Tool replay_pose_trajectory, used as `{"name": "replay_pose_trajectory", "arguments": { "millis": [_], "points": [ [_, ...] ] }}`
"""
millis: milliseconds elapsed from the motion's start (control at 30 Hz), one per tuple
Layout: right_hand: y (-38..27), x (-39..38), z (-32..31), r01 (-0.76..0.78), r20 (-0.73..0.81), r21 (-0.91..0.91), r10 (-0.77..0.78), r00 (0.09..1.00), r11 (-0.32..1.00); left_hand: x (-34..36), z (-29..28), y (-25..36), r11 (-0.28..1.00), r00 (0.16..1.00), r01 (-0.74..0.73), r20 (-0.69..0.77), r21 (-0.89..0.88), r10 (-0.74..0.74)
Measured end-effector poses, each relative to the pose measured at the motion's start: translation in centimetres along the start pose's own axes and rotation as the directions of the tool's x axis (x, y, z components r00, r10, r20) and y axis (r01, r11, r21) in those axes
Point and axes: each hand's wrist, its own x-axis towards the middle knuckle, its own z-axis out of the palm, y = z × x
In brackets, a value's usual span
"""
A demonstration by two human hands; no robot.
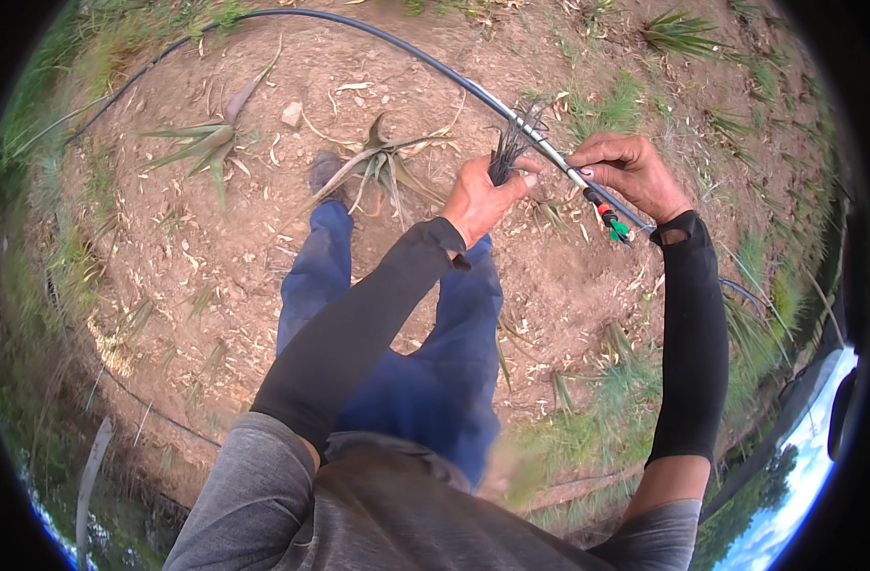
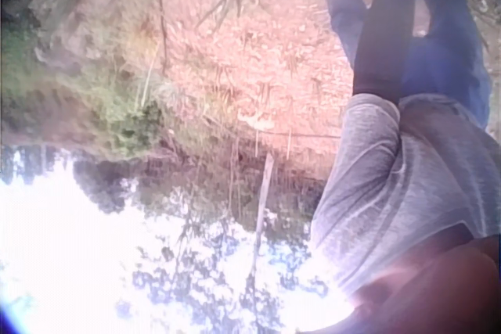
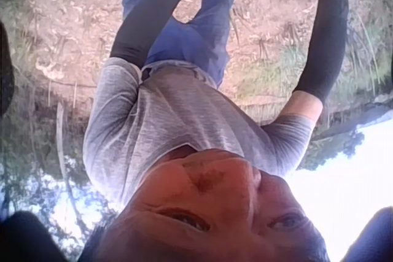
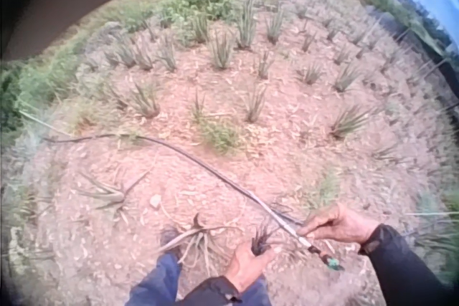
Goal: The person installs drip irrigation emitters along a black hose laid out in a garden bed. They repeatedly pick up emitters, attach them to the hose, and secure them with zip ties while walking between plants.
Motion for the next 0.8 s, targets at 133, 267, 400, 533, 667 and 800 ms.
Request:
{"name": "replay_pose_trajectory", "arguments": {
  "millis": [133,267,400,533,667,800],
  "points": [
    [0.6,-0.3,0.4,0.026,-0.064,-0.010,-0.027,0.998,1.000,0.0,-0.3,-0.7,0.998,0.999,0.041,-0.017,-0.044,-0.042],
    [0.3,-0.4,1.5,0.137,-0.145,-0.136,-0.156,0.977,0.981,0.1,0.0,-0.9,0.998,0.999,0.036,-0.024,-0.060,-0.037],
    [-0.3,-0.6,1.3,0.014,-0.171,-0.136,-0.037,0.985,0.991,0.1,1.4,1.0,0.994,0.994,-0.074,-0.072,0.075,0.080],
    [-0.6,-0.7,1.1,-0.173,-0.146,0.100,0.187,0.972,0.980,0.7,2.5,2.2,0.857,0.911,-0.367,-0.045,0.362,0.409],
    [0.8,-0.9,2.0,-0.289,-0.120,0.242,0.325,0.938,0.926,1.6,2.6,3.3,0.708,0.844,-0.509,0.122,0.490,0.522],
    [1.0,-1.8,3.0,-0.218,-0.288,0.456,0.374,0.882,0.863,2.1,2.1,4.1,0.640,0.850,-0.511,0.231,0.573,0.473]
  ]
}}
